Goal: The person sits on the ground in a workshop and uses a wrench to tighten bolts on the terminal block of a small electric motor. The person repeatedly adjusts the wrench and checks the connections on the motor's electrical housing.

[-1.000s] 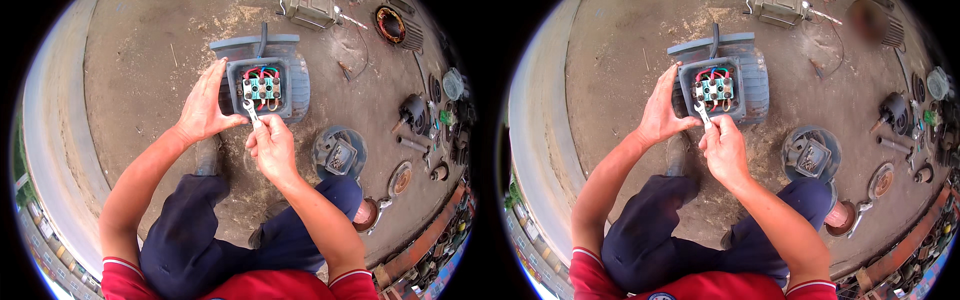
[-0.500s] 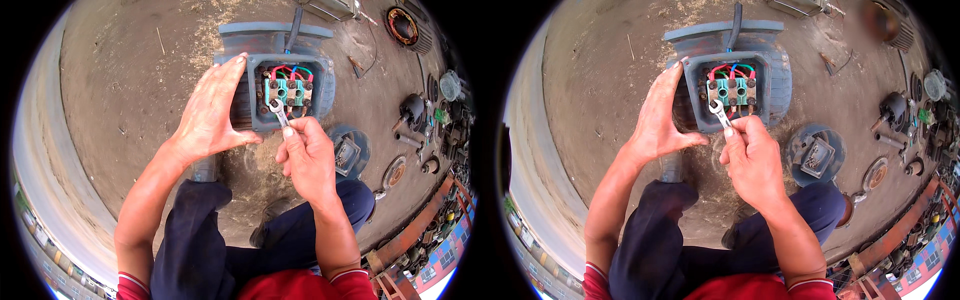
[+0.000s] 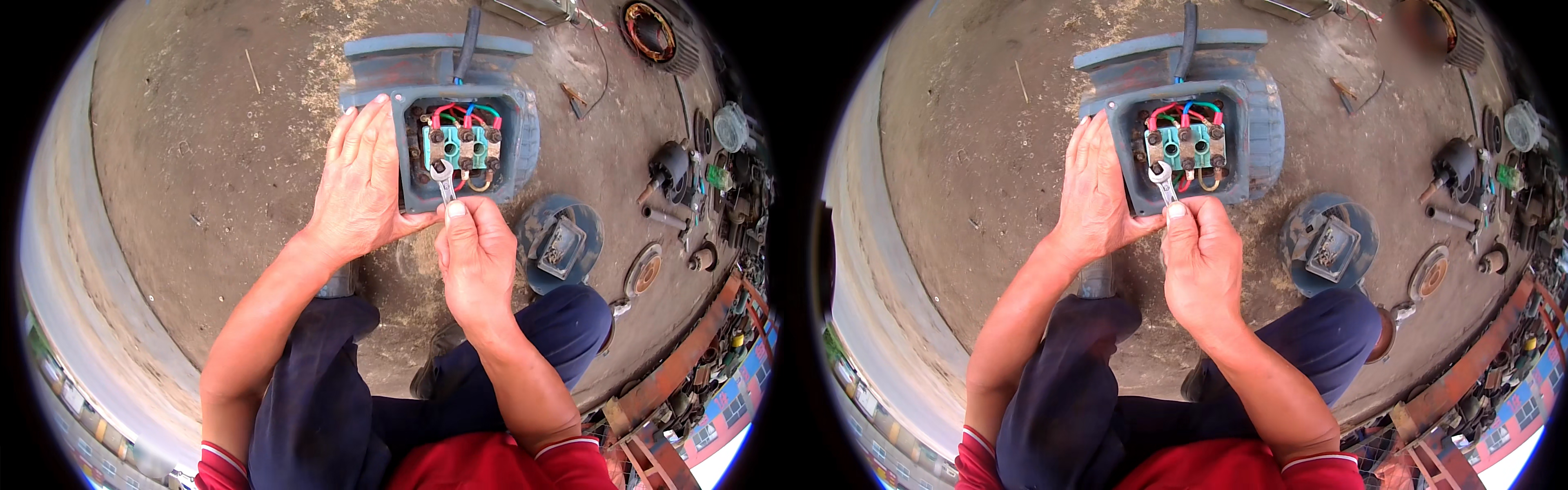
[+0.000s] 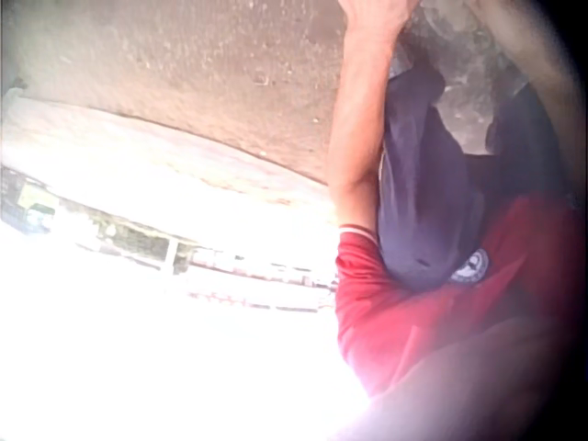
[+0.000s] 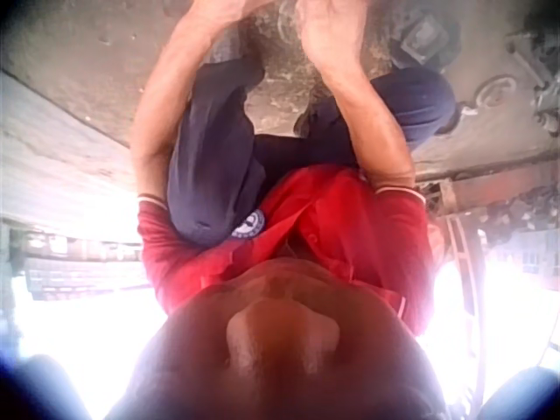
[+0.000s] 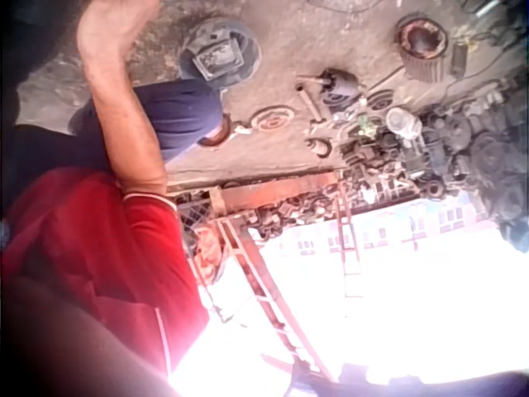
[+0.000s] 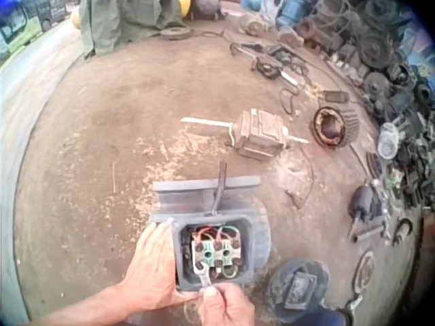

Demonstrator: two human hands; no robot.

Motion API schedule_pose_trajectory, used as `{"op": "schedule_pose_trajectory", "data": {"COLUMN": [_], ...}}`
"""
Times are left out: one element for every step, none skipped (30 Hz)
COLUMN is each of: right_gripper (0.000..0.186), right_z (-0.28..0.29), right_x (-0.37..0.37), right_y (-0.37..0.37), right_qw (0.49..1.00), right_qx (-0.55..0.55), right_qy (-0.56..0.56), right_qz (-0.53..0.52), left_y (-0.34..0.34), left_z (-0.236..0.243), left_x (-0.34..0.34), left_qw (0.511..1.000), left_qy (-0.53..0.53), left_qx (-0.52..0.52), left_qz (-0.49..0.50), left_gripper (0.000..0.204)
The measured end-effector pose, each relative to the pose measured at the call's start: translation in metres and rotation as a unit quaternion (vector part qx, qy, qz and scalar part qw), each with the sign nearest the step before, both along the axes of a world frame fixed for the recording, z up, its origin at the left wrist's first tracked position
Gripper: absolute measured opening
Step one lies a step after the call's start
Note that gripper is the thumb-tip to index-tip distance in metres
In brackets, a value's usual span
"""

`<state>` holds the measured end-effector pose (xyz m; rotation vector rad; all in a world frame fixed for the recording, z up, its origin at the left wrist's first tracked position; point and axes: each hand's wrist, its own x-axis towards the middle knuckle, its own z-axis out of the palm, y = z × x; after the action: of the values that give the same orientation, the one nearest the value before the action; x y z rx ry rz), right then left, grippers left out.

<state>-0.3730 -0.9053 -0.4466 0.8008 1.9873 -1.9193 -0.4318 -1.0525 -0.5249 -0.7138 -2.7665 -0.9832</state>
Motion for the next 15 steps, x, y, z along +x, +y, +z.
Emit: {"op": "schedule_pose_trajectory", "data": {"right_gripper": [0.025,0.024,0.025,0.025,0.025,0.025,0.024,0.024,0.024,0.024,0.024,0.024,0.025,0.026,0.026], "right_z": [0.001,0.004,0.005,0.005,0.003,0.003,0.003,0.004,0.004,0.003,0.002,0.002,0.002,0.002,0.004], "right_x": [0.000,-0.001,-0.001,-0.001,0.000,0.001,0.002,0.002,0.002,0.002,0.002,0.002,0.002,0.002,0.001], "right_y": [-0.002,-0.003,-0.004,-0.005,-0.006,-0.007,-0.008,-0.009,-0.010,-0.011,-0.012,-0.012,-0.012,-0.013,-0.013], "right_qw": [1.000,1.000,1.000,1.000,0.999,0.999,0.999,0.998,0.998,0.998,0.997,0.997,0.997,0.997,0.997], "right_qx": [-0.001,-0.003,-0.004,-0.005,-0.007,-0.008,-0.008,-0.009,-0.008,-0.007,-0.005,-0.004,-0.008,-0.012,-0.016], "right_qy": [-0.001,-0.002,-0.002,-0.004,-0.005,-0.007,-0.012,-0.016,-0.020,-0.017,-0.014,-0.010,-0.011,-0.011,-0.011], "right_qz": [-0.007,-0.015,-0.022,-0.028,-0.035,-0.041,-0.047,-0.053,-0.059,-0.065,-0.071,-0.076,-0.075,-0.073,-0.072], "left_y": [0.002,0.005,0.007,0.009,0.011,0.012,0.014,0.016,0.018,0.020,0.021,0.021,0.022,0.022,0.021], "left_z": [-0.002,-0.003,-0.005,-0.008,-0.010,-0.012,-0.014,-0.015,-0.016,-0.016,-0.014,-0.013,-0.014,-0.016,-0.016], "left_x": [0.001,0.003,0.004,0.005,0.005,0.006,0.006,0.006,0.005,0.005,0.005,0.005,0.005,0.006,0.006], "left_qw": [1.000,1.000,0.999,0.999,0.998,0.997,0.996,0.995,0.993,0.992,0.992,0.991,0.991,0.991,0.991], "left_qy": [0.006,0.011,0.017,0.026,0.036,0.045,0.056,0.068,0.079,0.080,0.080,0.081,0.082,0.083,0.084], "left_qx": [0.003,0.006,0.009,0.012,0.015,0.017,0.024,0.031,0.038,0.043,0.048,0.052,0.050,0.048,0.045], "left_qz": [0.012,0.023,0.035,0.043,0.050,0.058,0.065,0.072,0.080,0.083,0.086,0.089,0.092,0.095,0.098], "left_gripper": [0.125,0.125,0.125,0.124,0.122,0.121,0.121,0.120,0.119,0.119,0.119,0.118,0.119,0.119,0.119]}}
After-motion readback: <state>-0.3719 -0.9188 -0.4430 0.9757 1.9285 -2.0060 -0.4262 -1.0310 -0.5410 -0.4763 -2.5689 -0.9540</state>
